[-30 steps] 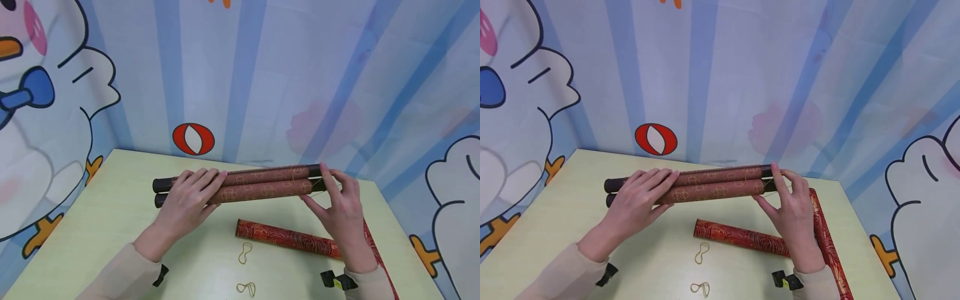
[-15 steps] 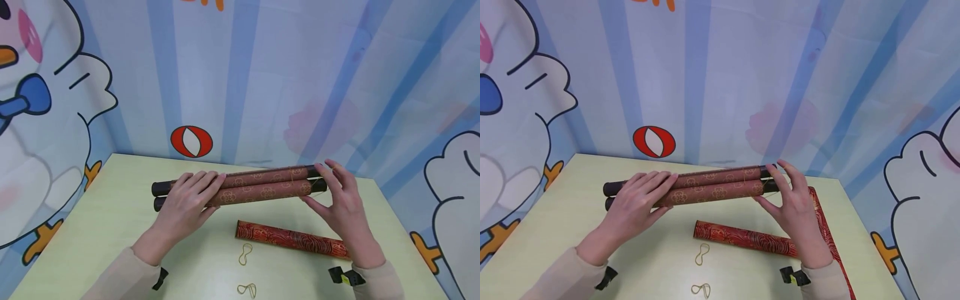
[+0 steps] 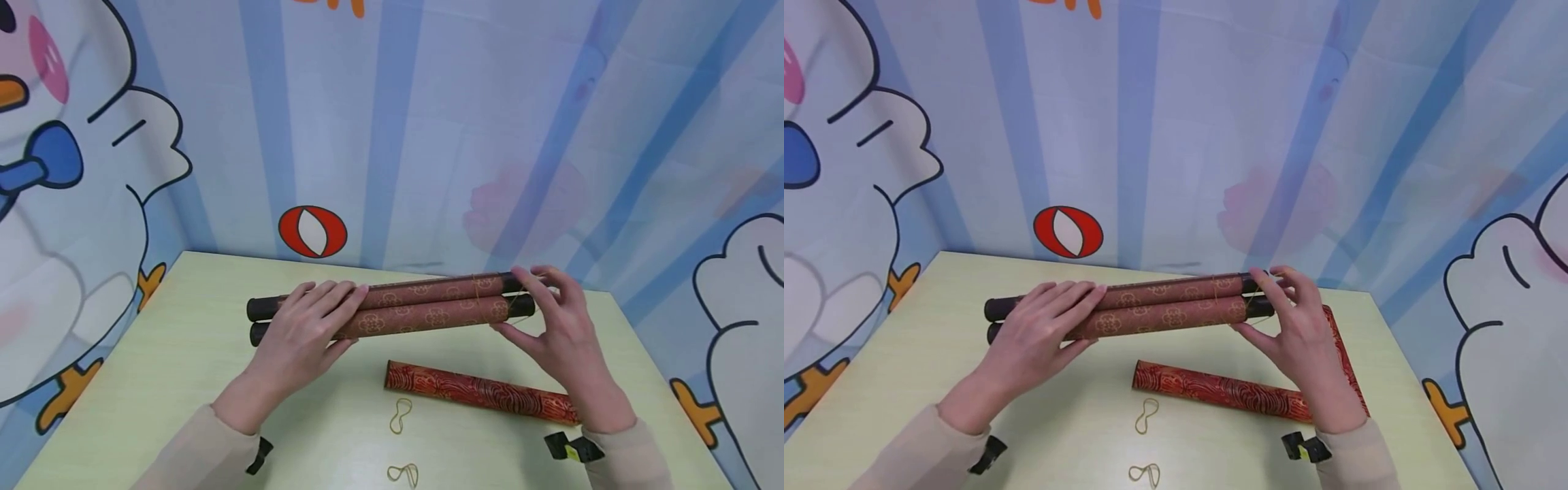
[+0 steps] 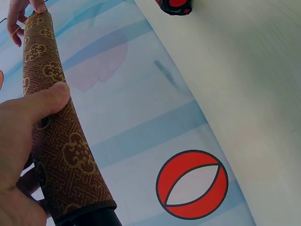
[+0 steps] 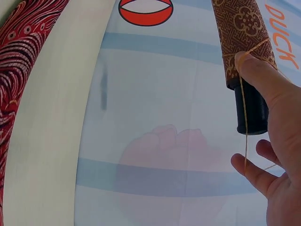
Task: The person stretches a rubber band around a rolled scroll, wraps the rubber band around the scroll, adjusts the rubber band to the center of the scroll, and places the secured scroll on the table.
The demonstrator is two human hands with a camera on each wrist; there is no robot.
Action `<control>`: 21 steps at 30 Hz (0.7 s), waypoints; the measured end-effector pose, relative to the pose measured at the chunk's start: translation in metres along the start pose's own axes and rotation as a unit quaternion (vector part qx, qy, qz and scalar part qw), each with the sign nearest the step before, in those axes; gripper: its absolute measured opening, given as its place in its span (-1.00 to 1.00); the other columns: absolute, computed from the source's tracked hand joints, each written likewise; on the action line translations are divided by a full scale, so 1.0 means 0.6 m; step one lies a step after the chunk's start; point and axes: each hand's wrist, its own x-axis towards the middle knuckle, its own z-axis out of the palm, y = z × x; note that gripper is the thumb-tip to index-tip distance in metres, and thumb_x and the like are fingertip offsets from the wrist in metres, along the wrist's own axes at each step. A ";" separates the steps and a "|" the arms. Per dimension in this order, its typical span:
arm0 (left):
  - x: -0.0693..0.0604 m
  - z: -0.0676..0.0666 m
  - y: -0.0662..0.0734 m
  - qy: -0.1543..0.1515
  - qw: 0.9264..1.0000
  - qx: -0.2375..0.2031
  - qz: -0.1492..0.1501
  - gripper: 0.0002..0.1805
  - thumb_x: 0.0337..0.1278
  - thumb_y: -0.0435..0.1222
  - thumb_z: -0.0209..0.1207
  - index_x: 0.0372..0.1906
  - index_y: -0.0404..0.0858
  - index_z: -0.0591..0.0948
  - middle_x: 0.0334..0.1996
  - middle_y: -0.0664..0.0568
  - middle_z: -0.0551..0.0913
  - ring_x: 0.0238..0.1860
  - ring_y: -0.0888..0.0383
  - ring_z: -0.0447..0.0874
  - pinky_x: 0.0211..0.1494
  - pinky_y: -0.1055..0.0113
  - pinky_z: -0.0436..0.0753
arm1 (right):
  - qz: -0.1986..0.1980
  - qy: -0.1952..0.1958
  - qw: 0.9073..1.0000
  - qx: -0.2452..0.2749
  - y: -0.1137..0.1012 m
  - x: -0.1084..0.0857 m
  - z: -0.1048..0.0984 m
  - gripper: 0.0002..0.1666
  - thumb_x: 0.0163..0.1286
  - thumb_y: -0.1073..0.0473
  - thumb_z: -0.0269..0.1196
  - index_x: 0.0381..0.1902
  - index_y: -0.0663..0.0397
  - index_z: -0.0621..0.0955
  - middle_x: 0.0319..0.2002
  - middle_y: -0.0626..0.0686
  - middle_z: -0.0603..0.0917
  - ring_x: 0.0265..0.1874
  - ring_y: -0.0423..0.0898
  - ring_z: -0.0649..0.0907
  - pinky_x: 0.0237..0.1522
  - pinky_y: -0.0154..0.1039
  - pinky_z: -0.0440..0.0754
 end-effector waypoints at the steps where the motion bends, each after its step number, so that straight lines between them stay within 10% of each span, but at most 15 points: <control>1: 0.000 0.000 0.000 -0.001 1.000 -0.001 -0.001 -0.11 -0.09 -0.15 0.70 0.43 -0.22 0.62 0.27 -0.14 0.70 0.25 -0.14 0.67 0.33 -0.15 0.61 | -0.003 0.000 1.000 0.002 0.001 0.001 0.000 -0.09 0.53 -0.46 0.14 0.52 0.06 0.48 0.26 0.46 0.41 0.14 0.40 0.48 -0.09 0.30 0.65; 21: -0.015 -0.001 -0.015 0.008 0.999 -0.031 0.011 -0.07 -0.16 -0.17 0.73 0.43 -0.23 0.60 0.27 -0.15 0.70 0.25 -0.18 0.68 0.40 -0.24 0.57 | -0.060 -0.091 0.991 0.071 0.015 0.034 -0.012 -0.08 0.47 -0.46 0.14 0.50 0.05 0.49 0.20 0.39 0.45 0.01 0.23 0.59 -0.25 0.12 0.64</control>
